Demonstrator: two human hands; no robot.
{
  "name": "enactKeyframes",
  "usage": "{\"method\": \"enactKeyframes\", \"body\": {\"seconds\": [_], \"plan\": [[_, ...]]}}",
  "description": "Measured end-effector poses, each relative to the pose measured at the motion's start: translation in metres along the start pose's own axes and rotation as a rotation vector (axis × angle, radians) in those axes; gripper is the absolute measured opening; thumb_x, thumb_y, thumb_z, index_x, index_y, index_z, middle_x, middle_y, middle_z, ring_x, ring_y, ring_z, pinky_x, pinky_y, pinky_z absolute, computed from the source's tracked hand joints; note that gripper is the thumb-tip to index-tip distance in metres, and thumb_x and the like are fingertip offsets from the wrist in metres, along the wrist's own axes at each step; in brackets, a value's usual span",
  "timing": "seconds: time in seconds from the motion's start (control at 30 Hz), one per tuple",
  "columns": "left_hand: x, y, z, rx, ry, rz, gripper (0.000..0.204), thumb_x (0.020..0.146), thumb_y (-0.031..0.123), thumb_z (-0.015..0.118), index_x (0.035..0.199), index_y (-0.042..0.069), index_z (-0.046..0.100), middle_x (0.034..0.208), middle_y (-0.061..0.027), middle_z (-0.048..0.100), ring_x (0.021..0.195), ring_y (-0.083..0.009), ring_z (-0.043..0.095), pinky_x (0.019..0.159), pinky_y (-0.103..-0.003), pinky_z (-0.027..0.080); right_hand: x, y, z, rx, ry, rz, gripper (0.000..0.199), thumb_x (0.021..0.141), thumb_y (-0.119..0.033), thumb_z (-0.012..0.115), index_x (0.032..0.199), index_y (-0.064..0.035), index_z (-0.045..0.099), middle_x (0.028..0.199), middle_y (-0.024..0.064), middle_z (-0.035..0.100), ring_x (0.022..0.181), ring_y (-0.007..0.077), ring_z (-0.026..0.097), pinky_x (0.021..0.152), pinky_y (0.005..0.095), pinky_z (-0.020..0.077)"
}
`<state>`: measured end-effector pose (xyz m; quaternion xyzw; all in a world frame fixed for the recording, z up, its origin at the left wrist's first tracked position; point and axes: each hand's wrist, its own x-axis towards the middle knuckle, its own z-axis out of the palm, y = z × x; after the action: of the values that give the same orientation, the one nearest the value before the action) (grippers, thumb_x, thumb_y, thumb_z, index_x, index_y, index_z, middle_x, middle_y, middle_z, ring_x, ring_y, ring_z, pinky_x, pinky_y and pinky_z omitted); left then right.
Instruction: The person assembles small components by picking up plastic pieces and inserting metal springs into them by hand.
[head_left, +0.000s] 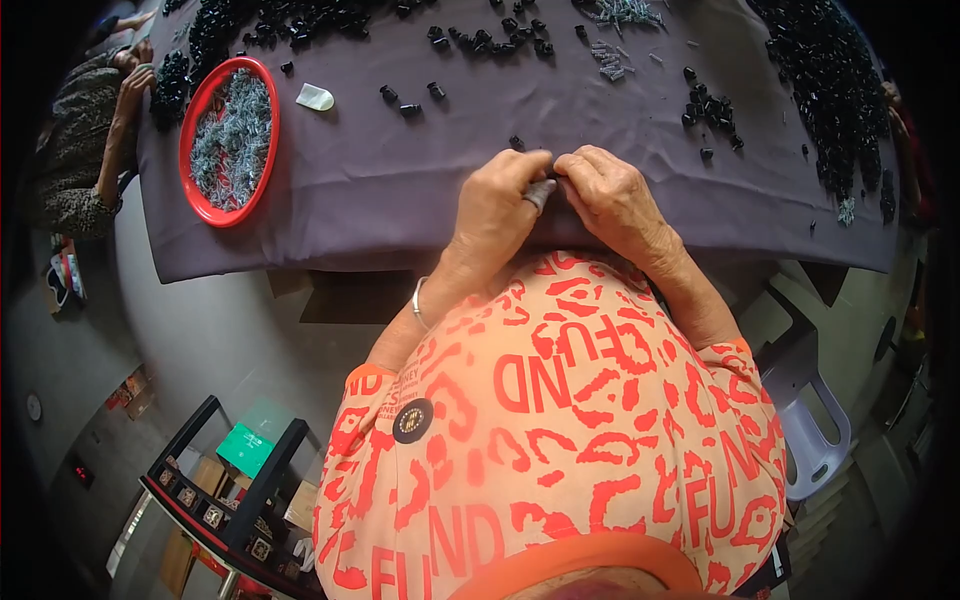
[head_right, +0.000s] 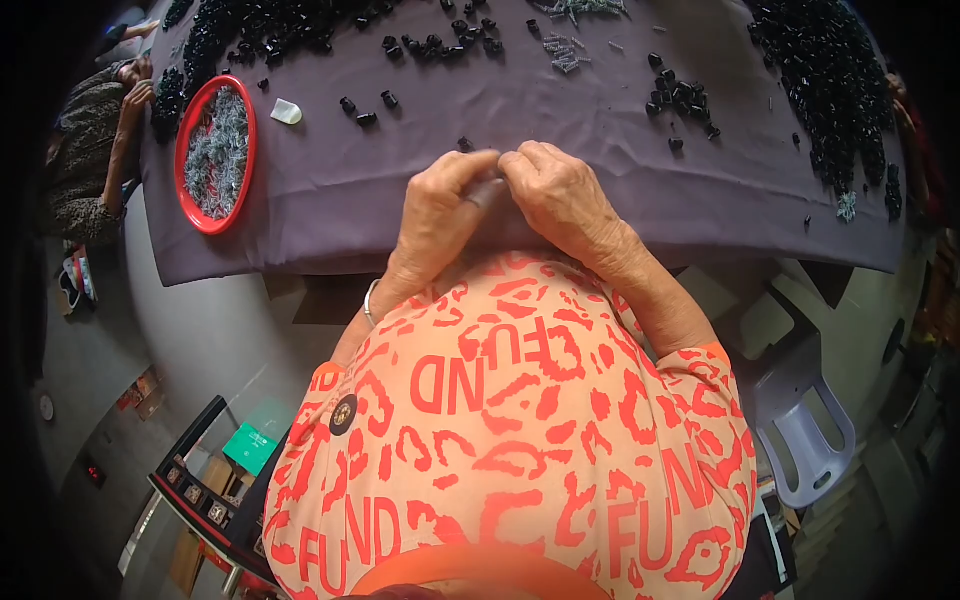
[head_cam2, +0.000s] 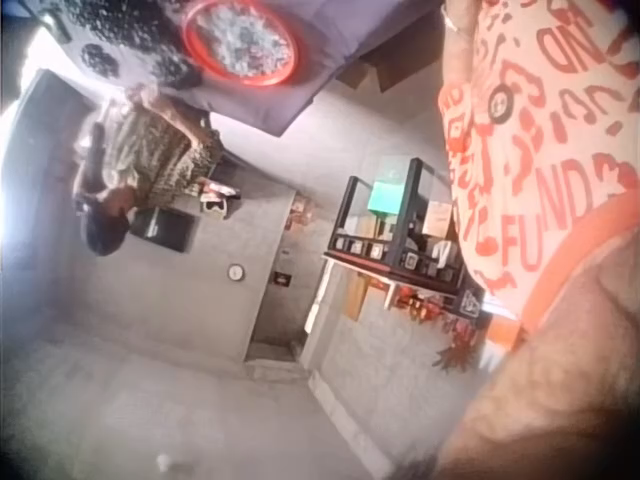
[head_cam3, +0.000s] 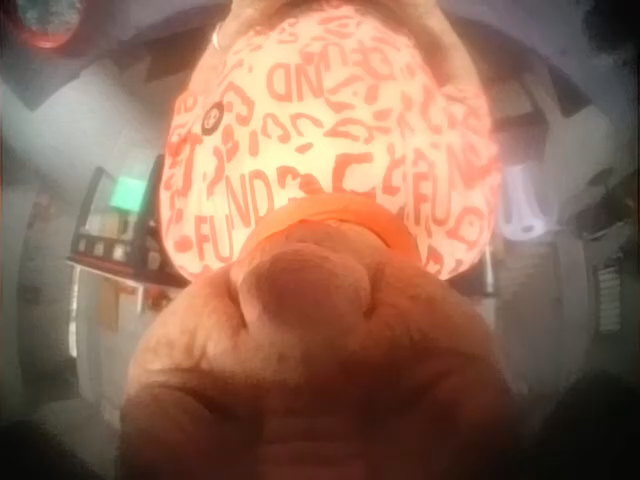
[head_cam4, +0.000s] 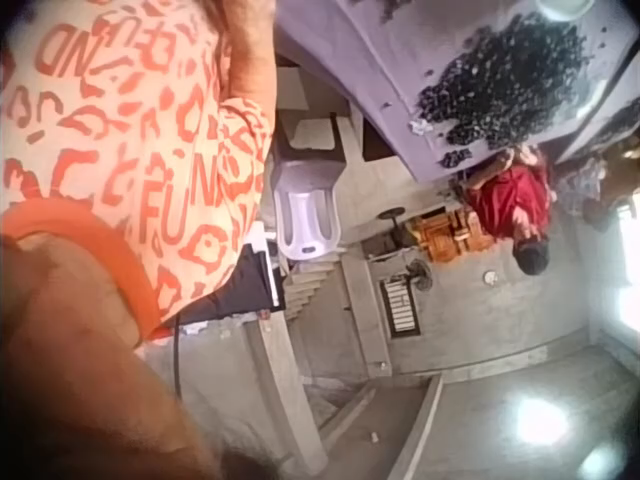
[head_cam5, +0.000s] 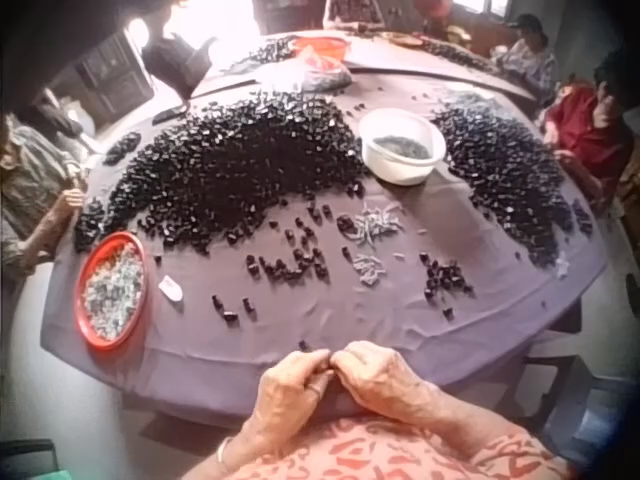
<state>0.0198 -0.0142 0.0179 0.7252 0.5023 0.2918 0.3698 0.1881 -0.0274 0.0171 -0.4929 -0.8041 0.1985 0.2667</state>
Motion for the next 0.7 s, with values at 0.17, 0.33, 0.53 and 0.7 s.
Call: {"method": "enactKeyframes", "body": {"seconds": [0.17, 0.33, 0.53, 0.7], "plan": [[0.007, 0.003, -0.022, -0.452, -0.288, -0.315, 0.027, 0.081, 0.003, 0.054, 0.106, -0.002, 0.064, 0.088, -0.0128, 0.069, 0.080, -0.0120, 0.063, 0.069, -0.025, 0.048, 0.004, -0.004, -0.001, -0.038, -0.065, -0.022, 0.021, 0.074, 0.001, 0.061, 0.094, -0.0001, 0.055, 0.082, 0.0139, 0.058, 0.078, 0.0300, 0.060, 0.067, 0.0373, 0.0498], [0.018, 0.003, -0.026, -0.490, -0.390, -0.474, 0.023, 0.085, 0.012, 0.055, 0.101, 0.000, 0.067, 0.084, -0.0068, 0.068, 0.073, -0.0117, 0.065, 0.061, -0.024, 0.051, 0.008, -0.008, -0.003, 0.021, 0.009, -0.043, 0.038, 0.072, 0.003, 0.062, 0.109, -0.0012, 0.051, 0.081, 0.0134, 0.057, 0.077, 0.0304, 0.059, 0.066, 0.0380, 0.0492], [0.023, -0.005, -0.025, -0.555, -0.430, -0.511, 0.021, 0.086, 0.015, 0.058, 0.098, 0.002, 0.068, 0.082, -0.0066, 0.069, 0.072, -0.0116, 0.065, 0.058, -0.024, 0.052, 0.006, -0.005, -0.001, -0.018, -0.049, -0.038, 0.047, 0.071, 0.004, 0.062, 0.116, -0.0027, 0.048, 0.081, 0.0133, 0.058, 0.076, 0.0303, 0.060, 0.066, 0.0390, 0.0491], [0.027, -0.003, -0.029, -0.542, -0.479, -0.525, 0.020, 0.087, 0.016, 0.058, 0.096, 0.001, 0.068, 0.080, -0.0067, 0.068, 0.072, -0.0121, 0.066, 0.057, -0.024, 0.052, 0.007, -0.005, -0.003, 0.088, -0.040, -0.039, 0.048, 0.072, 0.005, 0.061, 0.117, -0.0034, 0.048, 0.082, 0.0138, 0.059, 0.078, 0.0308, 0.061, 0.066, 0.0380, 0.0499]]}}
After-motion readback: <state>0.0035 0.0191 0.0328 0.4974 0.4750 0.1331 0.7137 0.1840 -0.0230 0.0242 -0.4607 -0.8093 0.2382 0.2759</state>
